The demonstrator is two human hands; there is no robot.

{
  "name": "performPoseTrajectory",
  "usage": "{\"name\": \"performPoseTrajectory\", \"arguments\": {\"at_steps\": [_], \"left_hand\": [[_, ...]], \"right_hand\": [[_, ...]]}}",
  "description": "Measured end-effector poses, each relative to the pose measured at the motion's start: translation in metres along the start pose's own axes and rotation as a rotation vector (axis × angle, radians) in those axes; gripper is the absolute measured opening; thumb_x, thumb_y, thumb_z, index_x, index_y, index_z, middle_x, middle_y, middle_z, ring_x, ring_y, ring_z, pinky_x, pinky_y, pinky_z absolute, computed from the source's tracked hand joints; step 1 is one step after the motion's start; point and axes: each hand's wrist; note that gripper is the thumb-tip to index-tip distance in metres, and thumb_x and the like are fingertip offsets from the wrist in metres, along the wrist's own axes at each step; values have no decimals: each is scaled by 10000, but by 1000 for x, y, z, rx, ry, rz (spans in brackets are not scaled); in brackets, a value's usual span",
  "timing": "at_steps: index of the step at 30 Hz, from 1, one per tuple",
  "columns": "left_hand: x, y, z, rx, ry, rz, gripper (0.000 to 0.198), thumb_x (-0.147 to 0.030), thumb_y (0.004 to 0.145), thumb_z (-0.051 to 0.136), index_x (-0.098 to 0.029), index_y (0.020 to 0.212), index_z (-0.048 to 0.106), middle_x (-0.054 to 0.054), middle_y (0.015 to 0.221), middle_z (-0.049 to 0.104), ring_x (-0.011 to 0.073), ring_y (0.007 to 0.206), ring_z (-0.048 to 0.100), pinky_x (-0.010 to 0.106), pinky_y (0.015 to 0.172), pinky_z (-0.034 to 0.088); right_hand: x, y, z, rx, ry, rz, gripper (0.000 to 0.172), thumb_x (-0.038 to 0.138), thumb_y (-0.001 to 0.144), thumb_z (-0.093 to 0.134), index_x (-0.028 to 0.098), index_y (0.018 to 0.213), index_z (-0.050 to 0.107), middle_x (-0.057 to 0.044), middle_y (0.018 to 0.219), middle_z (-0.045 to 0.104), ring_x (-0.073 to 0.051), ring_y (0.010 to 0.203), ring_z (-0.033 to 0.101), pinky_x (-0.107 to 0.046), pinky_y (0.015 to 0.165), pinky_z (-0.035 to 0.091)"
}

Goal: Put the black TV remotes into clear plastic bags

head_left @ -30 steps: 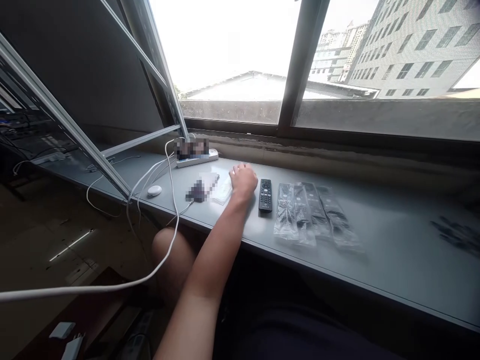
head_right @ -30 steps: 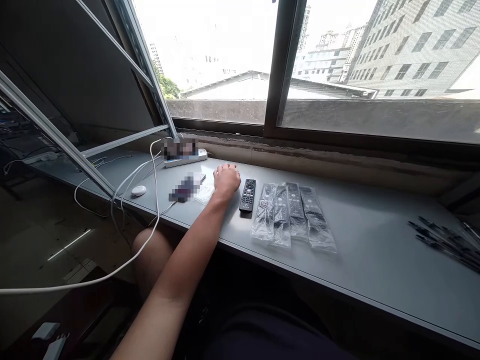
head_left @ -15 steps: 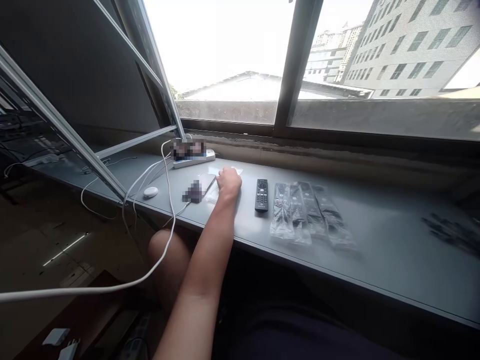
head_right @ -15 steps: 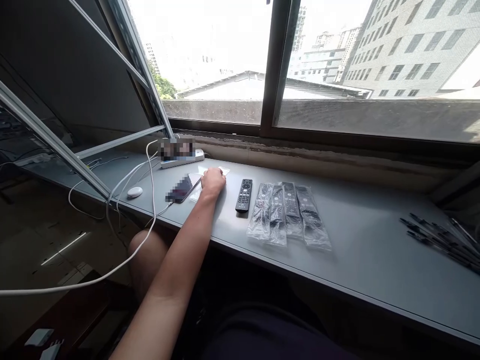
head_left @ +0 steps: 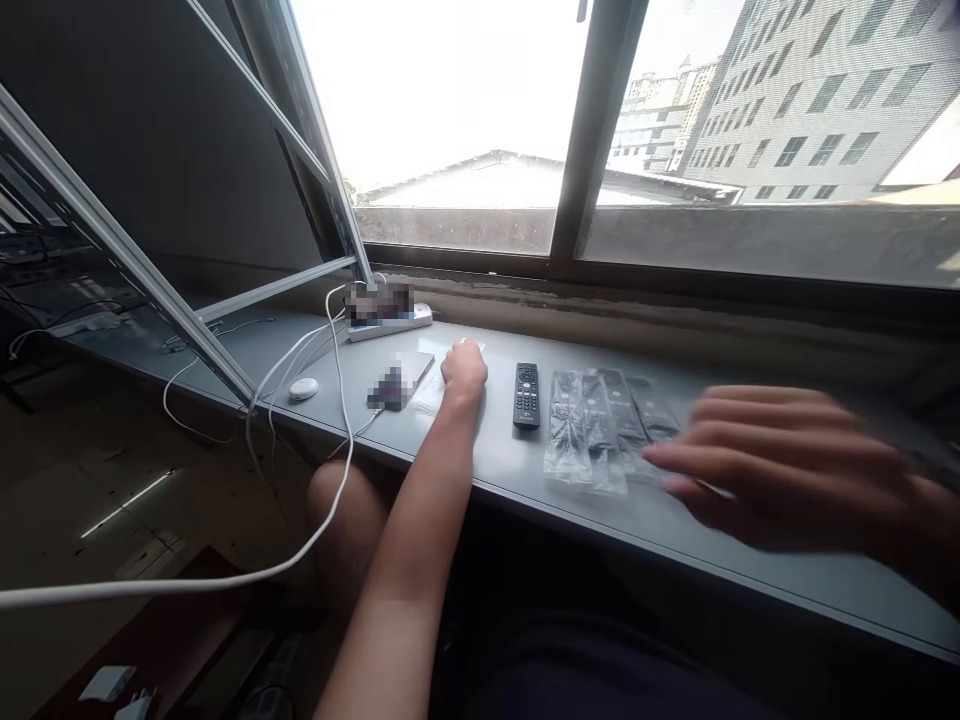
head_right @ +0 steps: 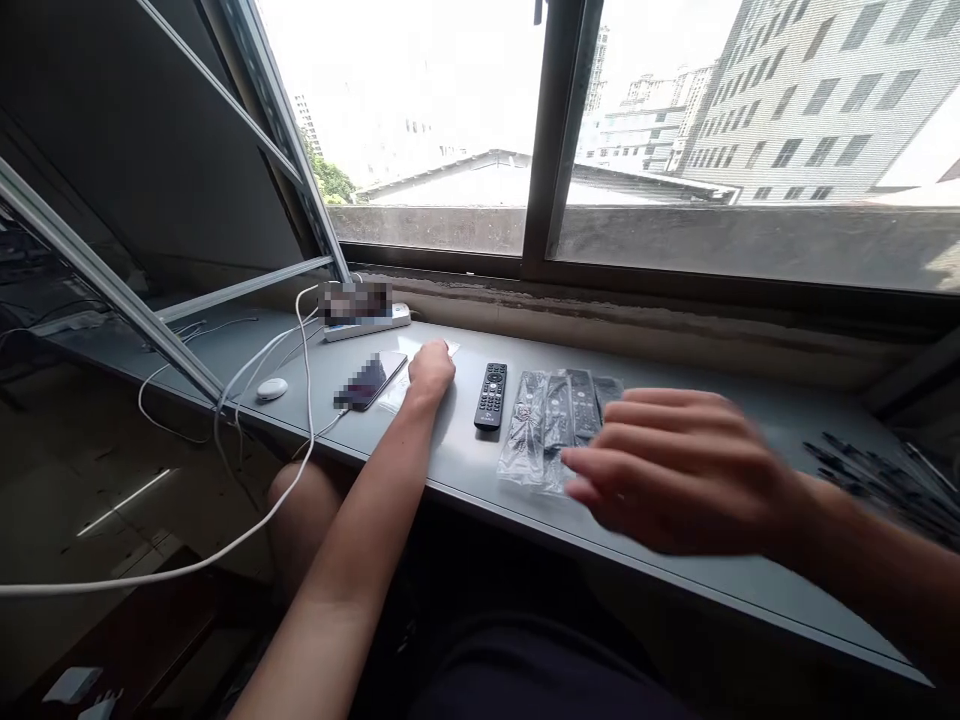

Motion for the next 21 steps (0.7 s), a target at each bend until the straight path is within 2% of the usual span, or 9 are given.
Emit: {"name": "performPoseTrajectory", "arguments": {"at_steps": [2, 3, 7, 9, 11, 13, 15, 17, 21], "left_hand": [[-2, -2, -2, 36, 11, 6, 393, -141, 1046, 549, -211, 1399, 706, 208, 1416, 749, 324, 1328, 730, 388, 1046, 568], [-3, -4, -3, 50, 12, 15, 408, -130, 1040, 553, -202, 1416, 691, 213, 1438, 739, 326, 1342, 724, 388, 1054, 565], [-6, -9, -2, -6, -29, 63, 400, -162, 1073, 511, -177, 1452, 639, 215, 1506, 690, 331, 1396, 678, 401, 1097, 551], [-5, -9, 0, -81, -42, 75, 372, -249, 1103, 518, -191, 1453, 627, 210, 1541, 657, 347, 1442, 630, 425, 1142, 531], [-4, -8, 1, -102, -25, 57, 383, -342, 1101, 569, -200, 1452, 626, 221, 1576, 623, 378, 1483, 585, 460, 1181, 510], [-3, -6, 3, -71, 0, 15, 419, -377, 1084, 609, -188, 1458, 630, 243, 1604, 596, 400, 1491, 572, 481, 1180, 512], [-3, -4, 3, -19, 11, -20, 410, -314, 1085, 588, -171, 1466, 635, 253, 1595, 608, 389, 1478, 592, 462, 1153, 529], [-4, -3, 3, 34, 13, -38, 402, -189, 1077, 539, -157, 1464, 641, 253, 1563, 642, 361, 1466, 616, 429, 1131, 537], [-4, -2, 2, 53, -73, -38, 350, -101, 1033, 602, -148, 1372, 675, 250, 1537, 670, 355, 1472, 624, 409, 1139, 519]], "right_hand": [[-21, 41, 15, 60, 21, 32, 76, 275, 1026, 831, 344, 1026, 863, 3, 770, 804, -205, 635, 731, -368, 650, 602], [-29, 49, 23, 79, 47, 108, 138, 315, 1075, 768, 326, 964, 848, -6, 747, 790, -203, 613, 712, -362, 622, 583], [-49, 43, 50, 87, 121, 385, 399, 509, 1120, 680, 262, 832, 806, -12, 656, 716, -171, 514, 606, -338, 534, 476], [-52, 36, 58, 101, 172, 470, 433, 551, 1123, 661, 247, 855, 813, -12, 653, 708, -163, 516, 592, -331, 535, 473], [-51, 34, 64, 111, 276, 567, 408, 573, 1115, 672, 233, 966, 841, -30, 721, 762, -177, 553, 655, -333, 557, 526], [-49, 35, 69, 69, 430, 677, 395, 594, 1081, 728, 222, 1146, 846, -68, 857, 838, -223, 675, 774, -362, 641, 628], [-48, 37, 76, -40, 603, 778, 467, 605, 1035, 795, 235, 1321, 809, -115, 1088, 884, -295, 978, 860, -446, 879, 707], [-47, 41, 82, -153, 820, 868, 523, 639, 1032, 781, 284, 1415, 769, -125, 1388, 838, -335, 1328, 790, -547, 1161, 631], [-45, 50, 93, -310, 1307, 1004, 642, 806, 1030, 598, 303, 1396, 756, -122, 1627, 704, -389, 1532, 652, -651, 1317, 478]]}}
Point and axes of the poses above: each hand's wrist, its own y-axis towards the middle knuckle, its own z-axis out of the palm, x = y × z
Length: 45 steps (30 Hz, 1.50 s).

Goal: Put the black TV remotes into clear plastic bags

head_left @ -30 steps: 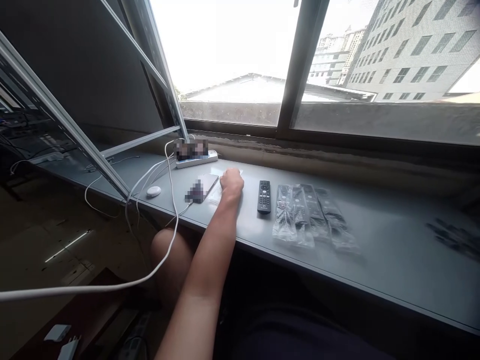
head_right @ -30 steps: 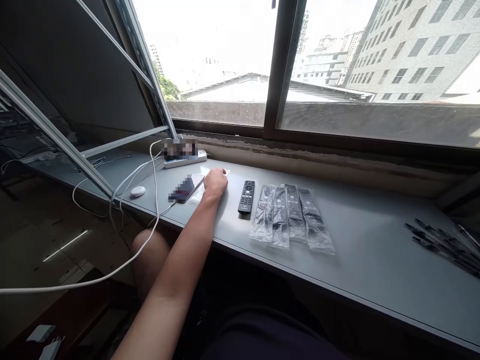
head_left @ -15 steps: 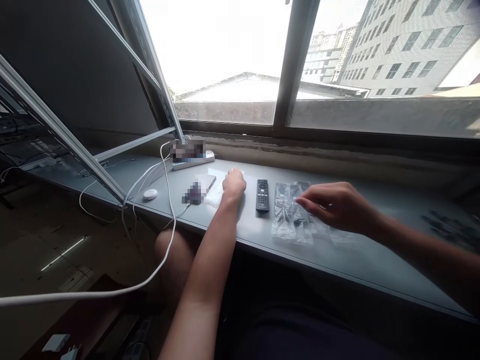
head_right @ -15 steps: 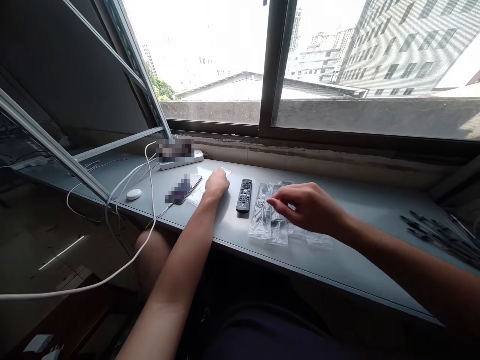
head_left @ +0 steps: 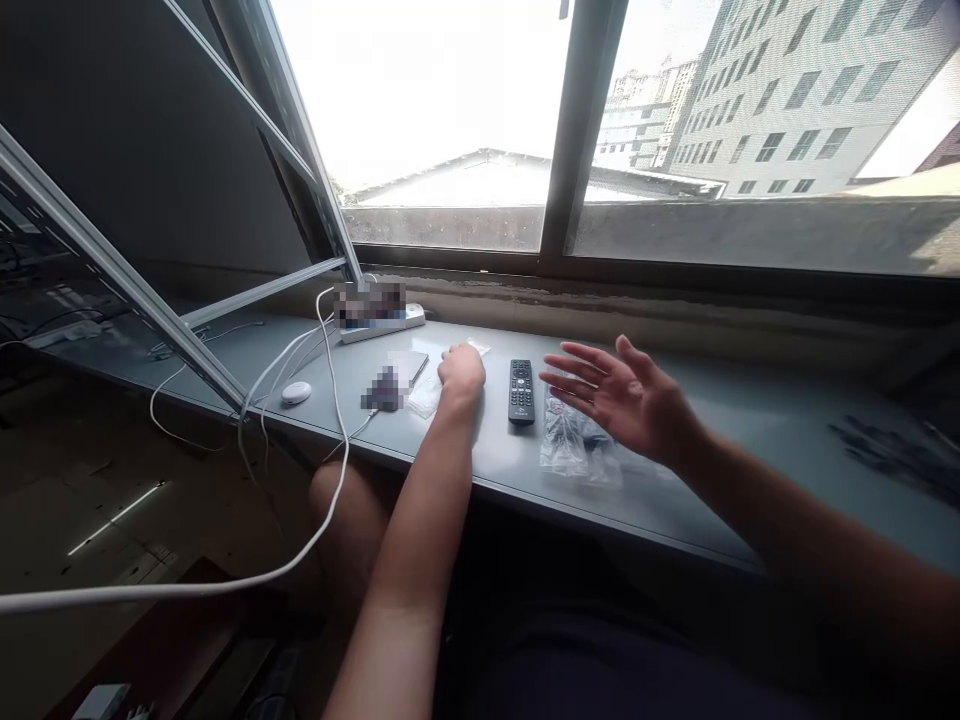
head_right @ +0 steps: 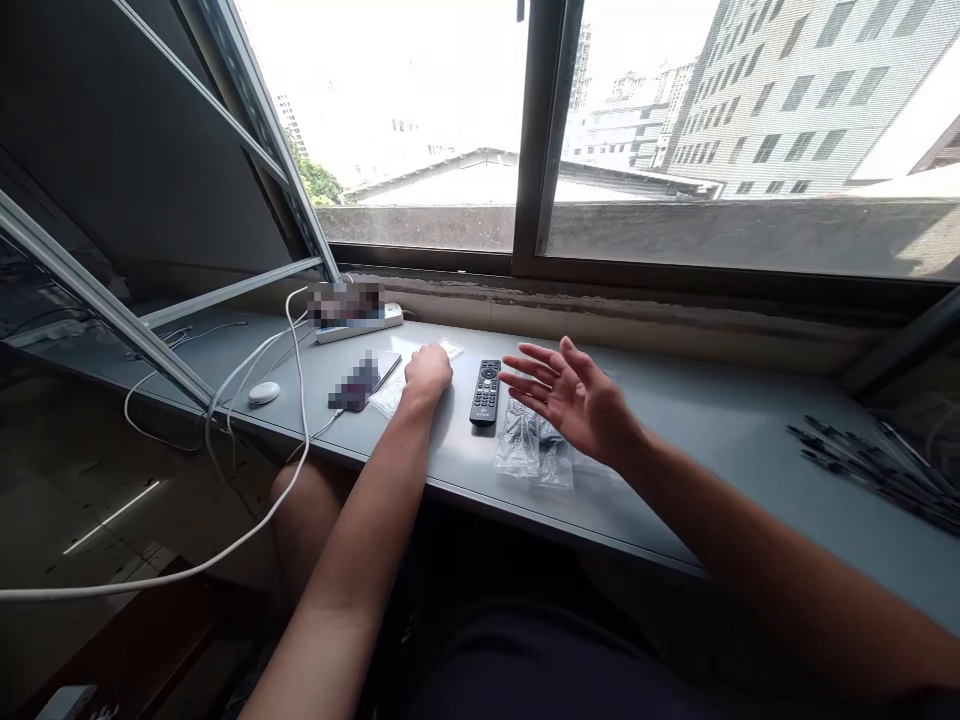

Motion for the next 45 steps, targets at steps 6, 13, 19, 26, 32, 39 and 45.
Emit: {"name": "performPoseTrajectory", "arguments": {"at_steps": [6, 13, 19, 26, 32, 39, 45], "left_hand": [[-12, -1, 7, 324, -1127, 253, 268, -388, 1142, 630, -176, 997, 706, 144, 1143, 796, 248, 1084, 756, 357, 999, 571], [-42, -24, 10, 584, -1849, 230, 197, -329, 1105, 729, -168, 1212, 766, 83, 1139, 834, 208, 1061, 811, 342, 1053, 630], [-46, -41, -4, 687, -1929, 207, 344, -335, 1180, 571, -107, 1352, 763, 146, 1144, 853, 204, 1019, 830, 294, 1002, 654], [-50, -37, 3, 610, -1920, 241, 368, -380, 1189, 528, -131, 1316, 766, 136, 1156, 849, 189, 961, 807, 289, 926, 649], [-47, -28, 12, 542, -1857, 176, 543, -662, 1090, 630, -217, 1377, 752, 118, 1235, 838, 241, 1066, 802, 287, 800, 623], [-40, -32, 5, 571, -1897, 295, 878, -882, 1036, 450, -171, 1444, 765, 179, 1302, 835, 327, 1179, 789, 326, 775, 615], [-36, -28, 3, 507, -1930, 295, 1002, -970, 988, 369, -180, 1448, 782, 200, 1383, 813, 325, 1151, 796, 271, 576, 513]], "right_hand": [[-5, 0, 13, -43, 235, 75, 606, 744, 1020, 651, 263, 1376, 744, -149, 1606, 709, -391, 1597, 581, -618, 1367, 428], [-19, 4, 2, -110, 126, -18, 512, 735, 1029, 649, 279, 1133, 857, -123, 1529, 758, -399, 1628, 535, -568, 1416, 358], [-32, 12, -16, -37, -206, -205, 382, 679, 991, 762, 319, 1007, 890, -7, 1738, 592, -376, 1731, 359, -567, 1397, 360], [-28, 7, -12, -53, -329, -89, 500, 729, 923, 857, 280, 1135, 915, -105, 1299, 860, -381, 1317, 761, -573, 1243, 535], [-16, 3, -14, -248, -430, -142, 541, 639, 689, 1072, 240, 900, 775, -51, 907, 805, -227, 748, 756, -388, 756, 652], [-12, 2, -22, -250, -466, -97, 613, 649, 700, 1059, 208, 1053, 821, -36, 852, 733, -141, 635, 570, -300, 557, 493], [-12, 2, -25, -305, -413, -88, 597, 619, 717, 1060, 224, 1113, 851, -43, 942, 750, -131, 682, 538, -273, 562, 473]]}}
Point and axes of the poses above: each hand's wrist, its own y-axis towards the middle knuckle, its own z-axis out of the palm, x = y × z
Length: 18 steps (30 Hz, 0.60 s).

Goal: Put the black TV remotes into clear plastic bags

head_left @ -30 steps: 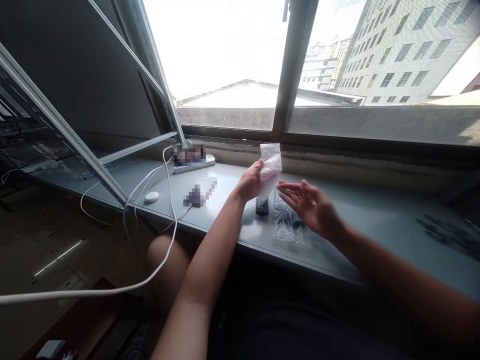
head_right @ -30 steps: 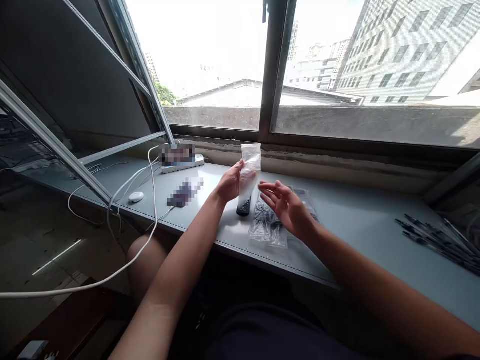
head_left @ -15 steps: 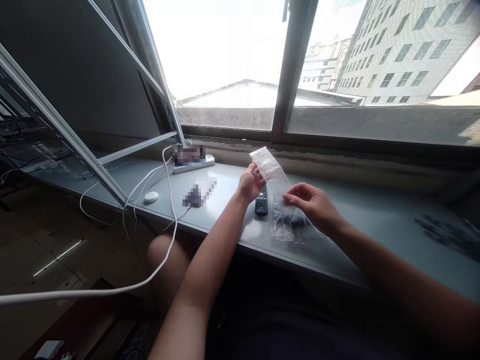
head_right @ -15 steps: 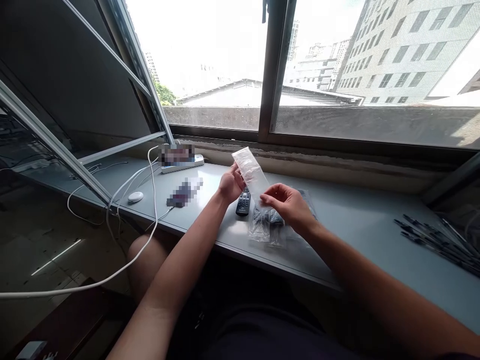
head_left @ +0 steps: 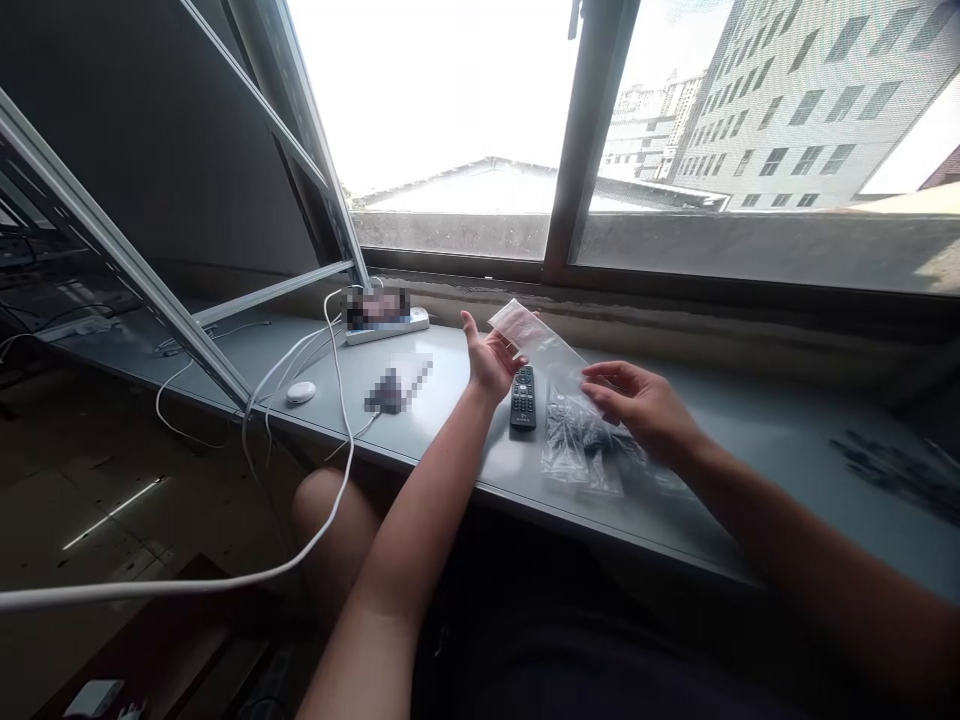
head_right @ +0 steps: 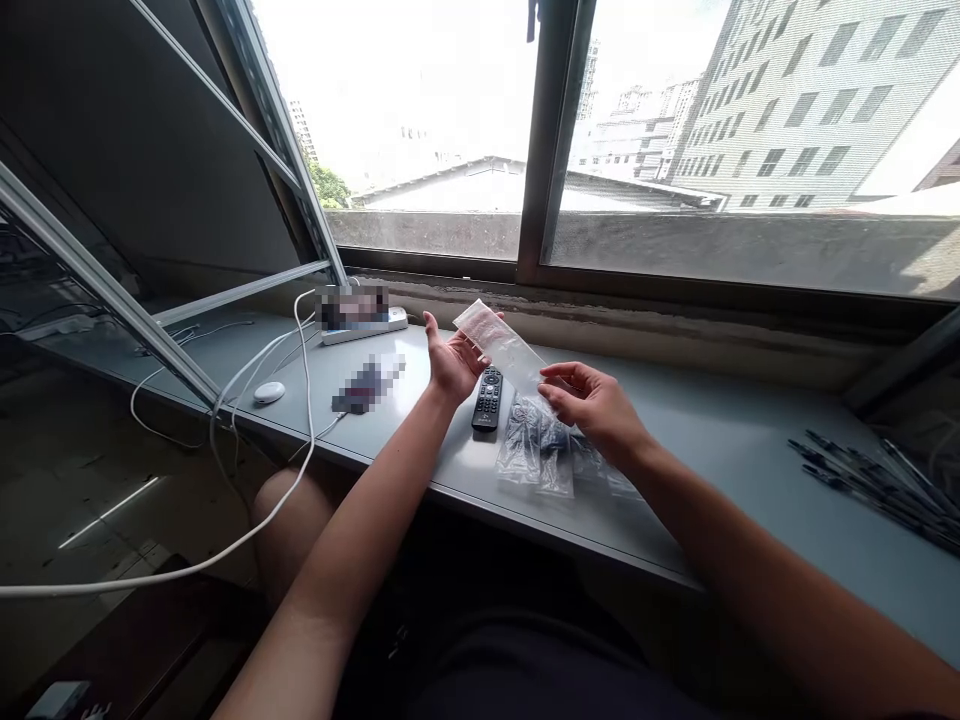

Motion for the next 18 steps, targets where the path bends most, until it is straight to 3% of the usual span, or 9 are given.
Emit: {"name": "performPoseTrajectory", "arguments": {"at_steps": [2, 4, 7, 12, 18], "left_hand": [[2, 3, -1, -37, 29, 0, 833, -880, 1005, 520, -202, 1393, 810, 177, 1358, 826, 271, 1060, 802, 229, 486, 405], [5, 5, 0, -87, 77, -3, 563, -674, 1004, 717, -216, 1309, 838, 140, 1317, 842, 196, 949, 784, 198, 448, 317], [7, 7, 1, -146, 145, 50, 311, -433, 1005, 783, -197, 1192, 859, 115, 1326, 842, 135, 911, 759, 175, 457, 296], [5, 7, 0, -252, 185, 120, 259, -397, 1033, 767, -198, 1164, 866, 111, 1359, 835, 152, 1019, 787, 183, 503, 354], [6, 10, -2, -273, 198, 150, 272, -418, 933, 908, -199, 1094, 887, 96, 1263, 859, 118, 914, 746, 184, 533, 377]], "right_hand": [[0, 0, 0, -4, 3, 14, 600, 623, 717, 1058, 231, 1120, 847, -57, 990, 781, -136, 693, 552, -273, 562, 478], [1, -1, 0, -2, 8, 18, 617, 623, 722, 1053, 242, 1157, 839, -66, 1019, 805, -145, 703, 574, -276, 560, 482], [3, -2, 0, -1, 21, -8, 661, 610, 728, 1051, 266, 1246, 826, -53, 978, 805, -160, 709, 593, -279, 544, 474], [3, -1, 0, -23, 9, -59, 665, 617, 748, 1031, 271, 1278, 828, -48, 933, 787, -185, 717, 627, -298, 530, 484], [1, 0, -1, -55, -8, -49, 688, 622, 760, 1026, 253, 1299, 809, -57, 925, 794, -194, 729, 638, -304, 544, 516]]}}
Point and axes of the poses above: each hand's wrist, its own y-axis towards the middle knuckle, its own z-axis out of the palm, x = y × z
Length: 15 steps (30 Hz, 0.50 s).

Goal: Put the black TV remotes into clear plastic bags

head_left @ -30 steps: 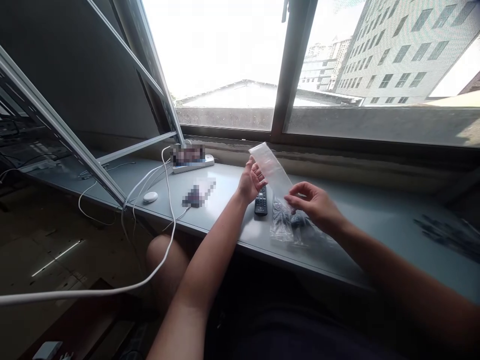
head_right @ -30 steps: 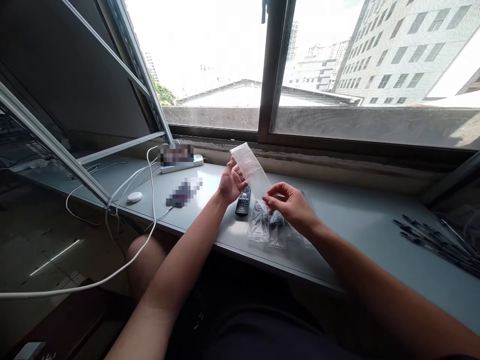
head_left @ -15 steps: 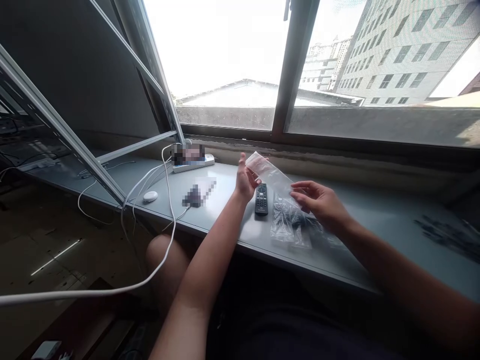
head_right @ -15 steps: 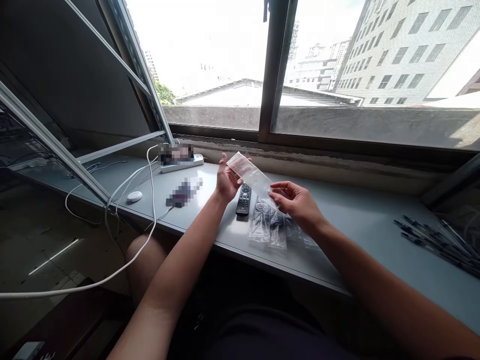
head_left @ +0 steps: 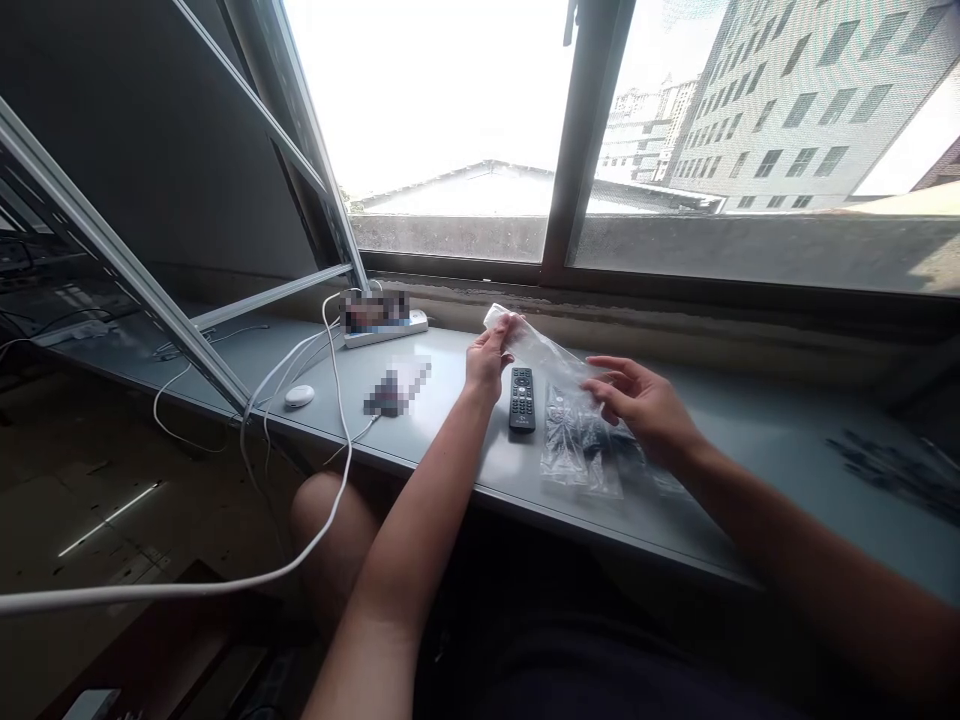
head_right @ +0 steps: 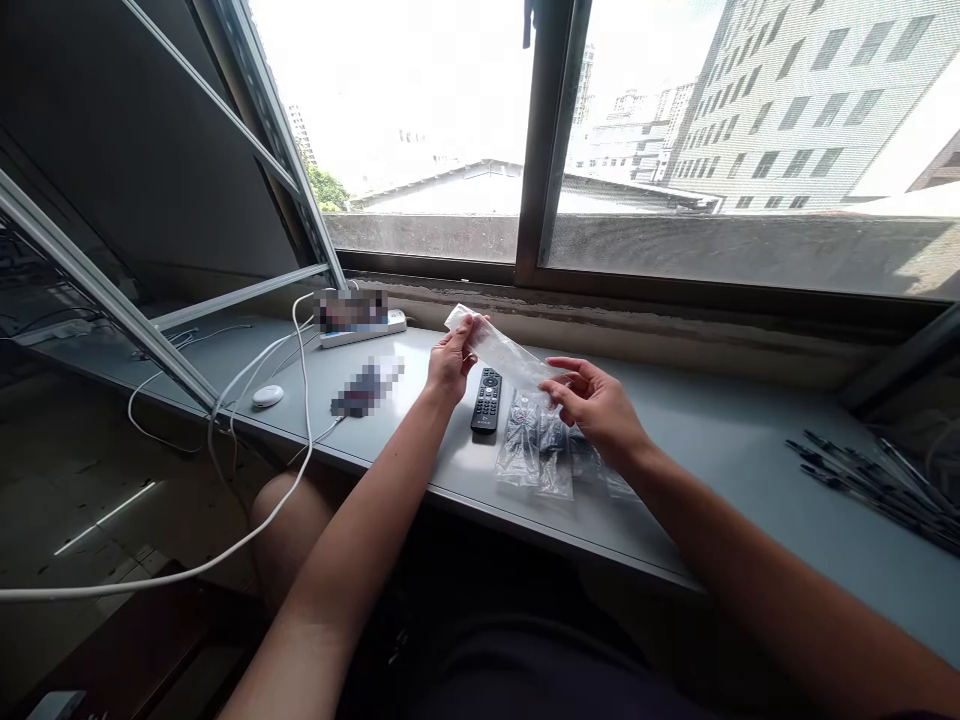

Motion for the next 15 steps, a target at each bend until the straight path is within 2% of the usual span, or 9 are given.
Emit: {"name": "performPoseTrajectory", "arguments": {"at_steps": [3, 7, 10, 15], "left_hand": [[1, 1, -1, -18, -11, 19, 310, -422, 896, 939, -204, 1111, 886, 90, 1206, 865, 128, 920, 750, 193, 543, 386], [0, 0, -2, 9, -13, -6, 360, -508, 990, 820, -199, 1168, 870, 105, 1283, 851, 136, 937, 759, 189, 556, 414], [-1, -5, -1, 157, 53, -61, 439, -589, 996, 784, -209, 1201, 862, 121, 1317, 842, 176, 958, 768, 209, 609, 460], [-3, -21, 2, 540, 267, -216, 459, -601, 928, 865, -229, 1197, 873, 157, 1281, 837, 228, 983, 771, 241, 656, 454]], "right_hand": [[-3, 1, 0, -2, 8, 16, 674, 611, 753, 1035, 243, 1272, 813, -53, 917, 800, -186, 714, 623, -313, 564, 526], [-6, 3, 0, -15, 48, 3, 684, 627, 746, 1035, 237, 1258, 802, -70, 973, 829, -187, 721, 637, -312, 562, 523], [-5, 3, 0, -44, 46, 2, 699, 644, 755, 1030, 236, 1270, 791, -57, 927, 815, -180, 676, 628, -318, 553, 529], [-4, 1, 0, -45, 53, -10, 712, 660, 763, 1025, 221, 1267, 782, -21, 815, 767, -164, 616, 602, -322, 553, 534]]}}
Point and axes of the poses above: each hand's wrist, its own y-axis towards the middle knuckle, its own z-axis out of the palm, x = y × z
